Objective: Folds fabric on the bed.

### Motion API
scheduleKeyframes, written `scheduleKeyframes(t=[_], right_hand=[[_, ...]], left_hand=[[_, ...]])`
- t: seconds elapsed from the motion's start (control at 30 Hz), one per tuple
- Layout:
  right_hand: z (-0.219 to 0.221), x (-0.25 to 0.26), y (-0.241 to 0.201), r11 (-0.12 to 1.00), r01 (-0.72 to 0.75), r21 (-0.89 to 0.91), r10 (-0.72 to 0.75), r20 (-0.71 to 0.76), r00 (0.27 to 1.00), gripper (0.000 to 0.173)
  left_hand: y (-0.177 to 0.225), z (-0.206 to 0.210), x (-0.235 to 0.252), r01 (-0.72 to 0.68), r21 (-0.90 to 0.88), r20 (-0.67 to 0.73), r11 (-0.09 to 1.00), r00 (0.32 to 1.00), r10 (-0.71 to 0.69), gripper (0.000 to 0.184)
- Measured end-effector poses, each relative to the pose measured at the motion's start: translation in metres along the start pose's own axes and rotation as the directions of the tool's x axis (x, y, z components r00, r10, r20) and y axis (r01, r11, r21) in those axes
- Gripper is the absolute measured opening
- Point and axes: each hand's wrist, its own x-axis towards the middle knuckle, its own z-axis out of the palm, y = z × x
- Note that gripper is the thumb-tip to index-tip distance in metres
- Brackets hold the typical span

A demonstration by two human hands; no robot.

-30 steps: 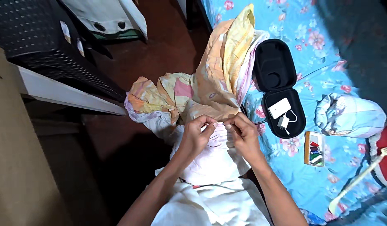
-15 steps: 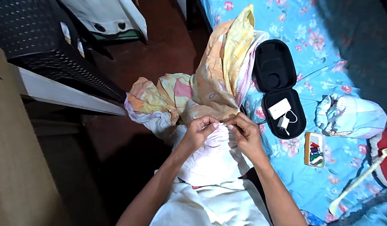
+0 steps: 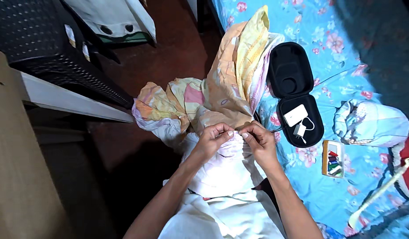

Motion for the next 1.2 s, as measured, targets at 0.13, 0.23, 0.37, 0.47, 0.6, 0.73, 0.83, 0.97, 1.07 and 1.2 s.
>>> scheduleKeyframes(t=[0.13, 0.23, 0.37, 0.47, 0.6, 0.73, 0.83, 0.97, 1.07, 1.2], right_hand=[[-0.001, 0.001, 0.002, 1.000, 0.014, 0.002, -0.014, 0.010, 1.000, 0.016], [-0.003, 0.003, 0.002, 0.999, 0.025, 0.038, -0.026, 0.040, 0.999, 0.016], [-0.003, 0.004, 0.001, 0.995, 0.008, 0.095, -0.013, 0.045, 0.999, 0.016], [0.002, 0.003, 0.000, 0.996, 0.009, 0.089, -0.011, 0.021, 1.000, 0.015], [0.006, 0.002, 0.000, 0.999, 0.018, 0.029, -0.018, -0.007, 1.000, 0.015], [-0.006, -0.002, 0.000, 0.984, 0.069, -0.165, -0.065, 0.031, 0.997, 0.013], [-0.011, -0.006, -0.003, 0.927, 0.144, -0.345, -0.134, 0.054, 0.989, 0.013], [-0.014, -0.008, -0.004, 0.852, 0.208, -0.480, -0.204, 0.061, 0.977, 0.013], [-0.013, -0.008, 0.001, 0.847, 0.270, -0.458, -0.278, 0.051, 0.959, 0.014], [-0.008, -0.005, 0.003, 0.800, 0.386, -0.459, -0.413, 0.045, 0.910, 0.015]], left_hand=[[0.003, 0.001, -0.002, 0.021, 0.030, 0.001, 0.999, 1.000, -0.021, 0.011], [0.006, -0.002, -0.001, 0.061, -0.004, 0.049, 0.998, 0.997, -0.060, 0.013], [0.009, 0.001, -0.001, 0.107, -0.046, 0.062, 0.993, 0.993, -0.104, 0.017], [0.009, 0.005, -0.001, 0.118, -0.030, 0.030, 0.993, 0.993, -0.117, 0.016], [0.004, 0.005, -0.004, 0.082, -0.077, -0.011, 0.994, 0.996, -0.084, 0.017], [0.003, -0.002, -0.005, 0.104, -0.171, 0.011, 0.980, 0.995, -0.103, 0.015], [0.003, -0.003, -0.005, 0.119, -0.183, 0.033, 0.976, 0.993, -0.115, 0.016], [0.003, -0.003, -0.005, 0.131, -0.176, 0.053, 0.976, 0.991, -0.123, 0.016], [0.005, -0.002, -0.004, 0.145, -0.158, 0.059, 0.977, 0.989, -0.137, 0.016], [0.007, 0.002, -0.005, 0.146, -0.129, 0.027, 0.981, 0.989, -0.144, 0.018]])
